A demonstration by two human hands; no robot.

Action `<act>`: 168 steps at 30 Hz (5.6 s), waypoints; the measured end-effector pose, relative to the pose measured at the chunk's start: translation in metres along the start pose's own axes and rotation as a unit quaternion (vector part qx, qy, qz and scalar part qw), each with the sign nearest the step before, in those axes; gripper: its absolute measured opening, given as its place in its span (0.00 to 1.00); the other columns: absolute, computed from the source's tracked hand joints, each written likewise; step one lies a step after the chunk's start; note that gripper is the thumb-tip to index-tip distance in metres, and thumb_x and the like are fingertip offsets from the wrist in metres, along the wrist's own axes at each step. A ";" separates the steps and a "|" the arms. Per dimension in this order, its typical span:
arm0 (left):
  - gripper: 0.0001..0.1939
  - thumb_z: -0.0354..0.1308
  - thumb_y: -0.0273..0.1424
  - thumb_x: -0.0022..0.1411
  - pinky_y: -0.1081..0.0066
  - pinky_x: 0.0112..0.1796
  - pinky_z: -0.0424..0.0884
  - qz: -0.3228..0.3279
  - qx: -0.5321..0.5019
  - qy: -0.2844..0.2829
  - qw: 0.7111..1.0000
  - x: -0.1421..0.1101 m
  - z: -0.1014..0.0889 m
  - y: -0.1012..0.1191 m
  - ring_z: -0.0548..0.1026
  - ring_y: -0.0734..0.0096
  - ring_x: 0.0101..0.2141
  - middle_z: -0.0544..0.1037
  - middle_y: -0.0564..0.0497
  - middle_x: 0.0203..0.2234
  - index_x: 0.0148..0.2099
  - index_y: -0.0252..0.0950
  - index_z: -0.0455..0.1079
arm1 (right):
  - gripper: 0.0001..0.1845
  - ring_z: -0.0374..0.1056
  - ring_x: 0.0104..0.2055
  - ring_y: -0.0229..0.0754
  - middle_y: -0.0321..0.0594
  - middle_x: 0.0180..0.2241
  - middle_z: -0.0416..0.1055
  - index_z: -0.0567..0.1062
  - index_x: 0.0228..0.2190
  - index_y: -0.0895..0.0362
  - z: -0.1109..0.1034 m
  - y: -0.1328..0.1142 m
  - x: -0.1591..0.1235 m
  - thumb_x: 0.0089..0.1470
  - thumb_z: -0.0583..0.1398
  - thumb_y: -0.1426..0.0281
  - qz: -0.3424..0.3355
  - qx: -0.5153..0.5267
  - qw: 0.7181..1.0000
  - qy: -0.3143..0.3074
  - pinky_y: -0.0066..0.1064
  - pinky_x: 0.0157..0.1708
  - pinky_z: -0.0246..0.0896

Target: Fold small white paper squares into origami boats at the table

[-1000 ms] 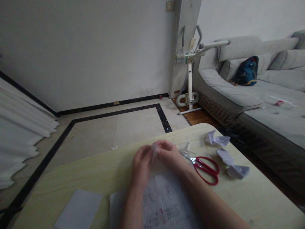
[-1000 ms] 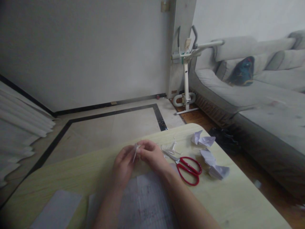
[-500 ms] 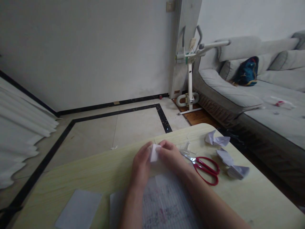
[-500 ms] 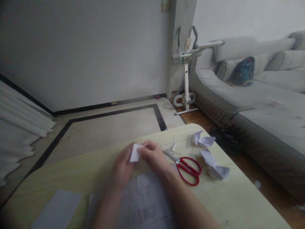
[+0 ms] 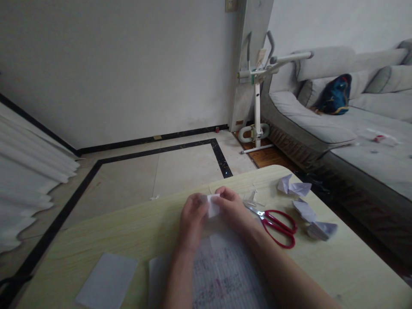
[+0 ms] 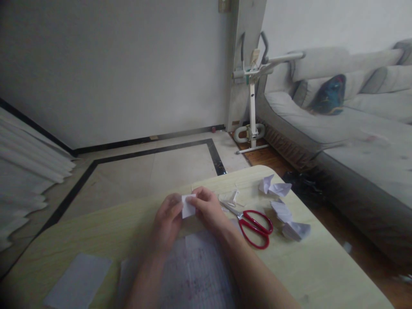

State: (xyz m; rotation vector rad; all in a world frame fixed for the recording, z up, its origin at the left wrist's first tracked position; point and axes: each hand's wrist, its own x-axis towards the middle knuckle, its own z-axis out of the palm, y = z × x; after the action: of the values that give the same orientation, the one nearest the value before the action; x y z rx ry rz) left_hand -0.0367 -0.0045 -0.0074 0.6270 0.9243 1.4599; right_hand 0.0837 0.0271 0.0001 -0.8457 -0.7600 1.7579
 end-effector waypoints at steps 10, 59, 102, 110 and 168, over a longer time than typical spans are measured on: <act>0.14 0.65 0.30 0.52 0.74 0.34 0.67 0.017 0.012 0.015 1.000 0.000 0.001 -0.001 0.73 0.74 0.31 0.74 0.54 0.30 0.42 0.37 0.69 | 0.13 0.61 0.21 0.33 0.31 0.20 0.68 0.72 0.23 0.57 0.000 0.000 -0.001 0.38 0.70 0.66 0.007 0.020 1.000 -0.004 0.26 0.23 0.52; 0.07 0.56 0.33 0.57 0.74 0.26 0.64 0.168 0.313 0.055 0.933 -0.005 0.002 -0.008 0.70 0.70 0.24 0.72 0.53 0.21 0.30 0.36 0.71 | 0.06 0.64 0.32 0.41 0.39 0.28 0.69 0.73 0.27 0.55 0.006 0.006 -0.010 0.53 0.58 0.74 -0.341 -0.406 0.843 0.087 0.33 0.33 0.60; 0.08 0.53 0.27 0.58 0.77 0.27 0.66 0.273 0.516 0.117 0.803 -0.004 0.003 -0.003 0.74 0.73 0.23 0.77 0.51 0.22 0.31 0.35 0.74 | 0.10 0.65 0.33 0.42 0.39 0.30 0.67 0.78 0.34 0.54 -0.009 0.016 -0.006 0.51 0.59 0.76 -0.436 -0.515 0.736 0.057 0.34 0.32 0.63; 0.09 0.53 0.25 0.57 0.75 0.29 0.66 0.297 0.533 0.099 0.786 -0.003 0.003 -0.003 0.71 0.73 0.24 0.75 0.51 0.21 0.27 0.35 0.72 | 0.09 0.65 0.32 0.39 0.38 0.31 0.65 0.78 0.35 0.55 -0.009 0.016 -0.009 0.51 0.60 0.76 -0.404 -0.492 0.770 0.043 0.31 0.31 0.64; 0.18 0.65 0.34 0.51 0.70 0.36 0.74 0.079 0.228 0.026 0.970 -0.003 0.012 0.005 0.79 0.66 0.35 0.81 0.47 0.34 0.43 0.33 0.71 | 0.09 0.67 0.24 0.38 0.36 0.20 0.72 0.76 0.22 0.58 -0.003 -0.004 -0.003 0.47 0.65 0.65 -0.131 -0.243 0.960 0.046 0.28 0.26 0.64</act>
State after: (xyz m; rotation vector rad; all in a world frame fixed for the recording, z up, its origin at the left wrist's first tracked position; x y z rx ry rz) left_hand -0.0288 -0.0051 0.0033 1.0228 1.2902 1.4154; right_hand 0.0890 0.0262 0.0024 -1.0844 -1.2088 1.3038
